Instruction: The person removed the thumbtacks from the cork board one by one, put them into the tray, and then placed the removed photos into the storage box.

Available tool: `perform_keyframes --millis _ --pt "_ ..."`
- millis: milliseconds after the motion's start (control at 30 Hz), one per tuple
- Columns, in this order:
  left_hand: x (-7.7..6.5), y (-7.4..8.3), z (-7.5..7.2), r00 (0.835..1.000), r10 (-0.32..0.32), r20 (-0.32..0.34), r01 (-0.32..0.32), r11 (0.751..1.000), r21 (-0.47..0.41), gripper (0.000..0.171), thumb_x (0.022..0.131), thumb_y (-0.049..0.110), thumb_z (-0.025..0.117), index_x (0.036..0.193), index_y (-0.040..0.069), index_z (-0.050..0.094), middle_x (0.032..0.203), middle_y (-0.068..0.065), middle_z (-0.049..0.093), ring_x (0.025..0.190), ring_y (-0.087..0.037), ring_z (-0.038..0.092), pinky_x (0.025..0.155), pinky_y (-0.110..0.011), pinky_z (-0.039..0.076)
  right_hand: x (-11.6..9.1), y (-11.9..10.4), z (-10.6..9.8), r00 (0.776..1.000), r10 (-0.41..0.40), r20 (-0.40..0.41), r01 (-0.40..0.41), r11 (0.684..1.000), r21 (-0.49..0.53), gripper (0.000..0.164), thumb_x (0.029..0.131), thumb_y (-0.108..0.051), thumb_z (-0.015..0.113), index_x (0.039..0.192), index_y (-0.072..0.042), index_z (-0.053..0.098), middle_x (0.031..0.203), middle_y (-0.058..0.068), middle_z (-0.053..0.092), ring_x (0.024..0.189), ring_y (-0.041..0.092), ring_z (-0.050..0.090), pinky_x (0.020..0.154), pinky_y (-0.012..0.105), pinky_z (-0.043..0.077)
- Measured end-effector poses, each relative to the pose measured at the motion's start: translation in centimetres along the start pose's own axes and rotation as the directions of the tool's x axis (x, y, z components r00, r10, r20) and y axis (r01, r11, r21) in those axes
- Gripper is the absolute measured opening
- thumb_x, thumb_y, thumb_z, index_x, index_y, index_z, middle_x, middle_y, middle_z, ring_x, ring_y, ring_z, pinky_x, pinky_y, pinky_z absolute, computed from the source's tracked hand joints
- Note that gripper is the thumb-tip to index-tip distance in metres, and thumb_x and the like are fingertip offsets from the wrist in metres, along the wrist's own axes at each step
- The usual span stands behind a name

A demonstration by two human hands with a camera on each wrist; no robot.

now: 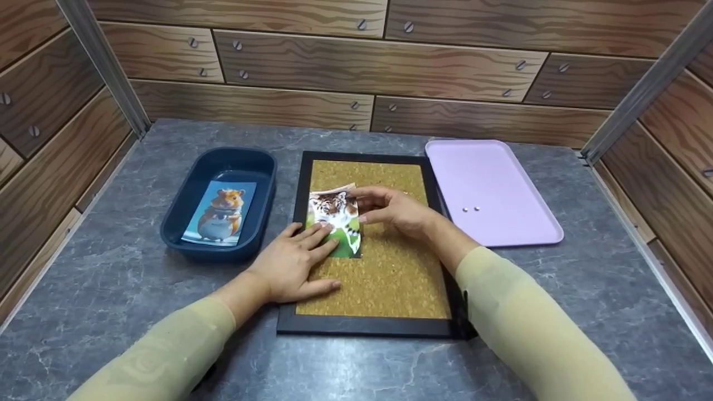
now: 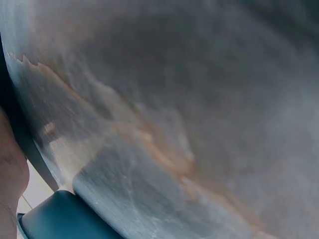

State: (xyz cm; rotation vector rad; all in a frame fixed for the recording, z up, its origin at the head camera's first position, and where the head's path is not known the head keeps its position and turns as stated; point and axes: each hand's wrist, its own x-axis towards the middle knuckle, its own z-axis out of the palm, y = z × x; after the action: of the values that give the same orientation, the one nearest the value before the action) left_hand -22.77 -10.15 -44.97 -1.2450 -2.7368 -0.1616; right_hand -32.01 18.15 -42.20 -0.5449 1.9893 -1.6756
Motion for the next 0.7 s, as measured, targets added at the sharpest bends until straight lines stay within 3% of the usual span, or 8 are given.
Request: perform_keyframes --millis 700 --pt "0.06 -0.06 0.10 1.000 0.001 0.000 -0.001 1.000 -0.001 0.090 0.101 0.079 0.037 0.160 0.012 0.049 0.166 -0.014 0.042 0.153 -0.032 0.041 0.122 -0.059 0.030 -0.07 0.35 -0.11 0.999 0.035 0.024 -0.034 0.999 -0.041 0.065 0.093 0.005 0.075 0.154 -0.002 0.053 0.147 0.018 0.059 0.135 0.030 0.055 0.109 0.037 0.049"
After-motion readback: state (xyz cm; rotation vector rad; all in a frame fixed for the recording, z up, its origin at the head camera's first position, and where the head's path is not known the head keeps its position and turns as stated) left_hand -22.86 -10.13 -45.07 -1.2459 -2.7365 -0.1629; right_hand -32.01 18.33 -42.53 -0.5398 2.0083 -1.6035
